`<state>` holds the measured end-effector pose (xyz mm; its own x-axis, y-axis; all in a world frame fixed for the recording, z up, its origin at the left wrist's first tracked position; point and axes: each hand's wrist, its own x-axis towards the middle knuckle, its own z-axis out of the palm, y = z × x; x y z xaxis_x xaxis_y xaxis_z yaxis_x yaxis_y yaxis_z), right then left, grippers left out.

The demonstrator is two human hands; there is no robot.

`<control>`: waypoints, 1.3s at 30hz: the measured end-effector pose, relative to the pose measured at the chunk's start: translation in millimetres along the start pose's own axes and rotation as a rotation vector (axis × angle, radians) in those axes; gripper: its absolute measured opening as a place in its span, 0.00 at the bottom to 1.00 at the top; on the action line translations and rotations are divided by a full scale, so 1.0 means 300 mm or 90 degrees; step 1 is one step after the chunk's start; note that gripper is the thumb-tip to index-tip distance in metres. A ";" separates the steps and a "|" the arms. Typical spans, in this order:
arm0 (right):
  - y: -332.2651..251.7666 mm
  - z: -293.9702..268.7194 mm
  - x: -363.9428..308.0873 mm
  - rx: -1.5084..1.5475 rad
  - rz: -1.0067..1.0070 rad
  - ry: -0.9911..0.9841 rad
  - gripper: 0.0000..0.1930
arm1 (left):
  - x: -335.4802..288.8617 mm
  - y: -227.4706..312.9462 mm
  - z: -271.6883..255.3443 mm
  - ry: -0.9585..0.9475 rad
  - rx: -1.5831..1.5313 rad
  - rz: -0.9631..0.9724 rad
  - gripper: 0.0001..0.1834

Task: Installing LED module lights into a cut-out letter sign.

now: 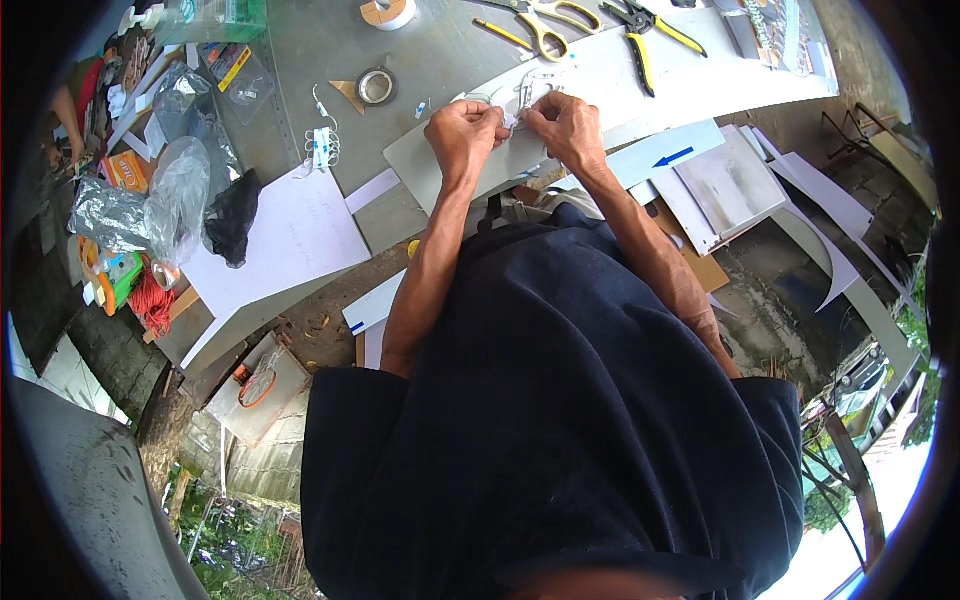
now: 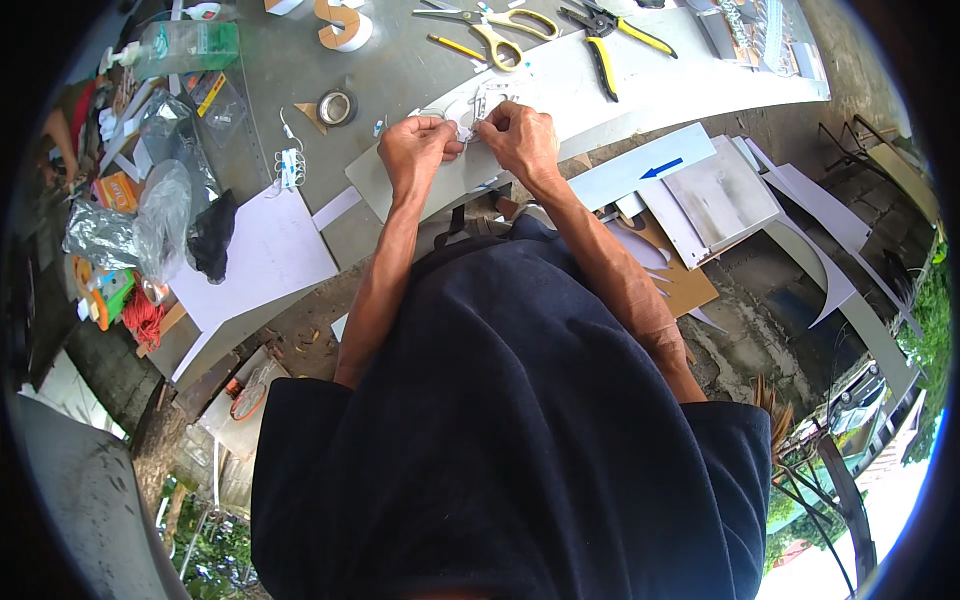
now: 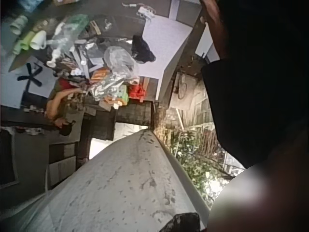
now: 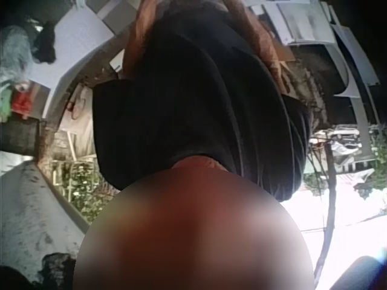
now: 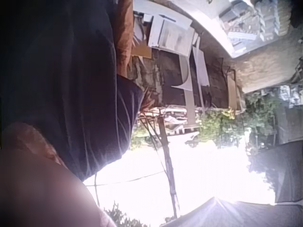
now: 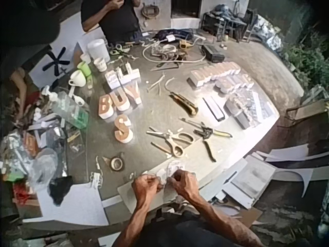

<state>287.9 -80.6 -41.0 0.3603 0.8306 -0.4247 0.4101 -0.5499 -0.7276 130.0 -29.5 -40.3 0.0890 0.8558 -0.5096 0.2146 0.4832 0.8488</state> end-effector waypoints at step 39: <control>0.190 -0.136 -0.194 0.202 0.047 0.075 0.15 | -0.046 -0.087 0.032 0.053 0.375 0.563 0.02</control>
<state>324.3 -163.9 -35.7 0.4808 0.7634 -0.4313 0.1050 -0.5385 -0.8361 132.5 -55.7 -56.7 0.3814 0.8796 0.2844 0.5453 -0.4625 0.6991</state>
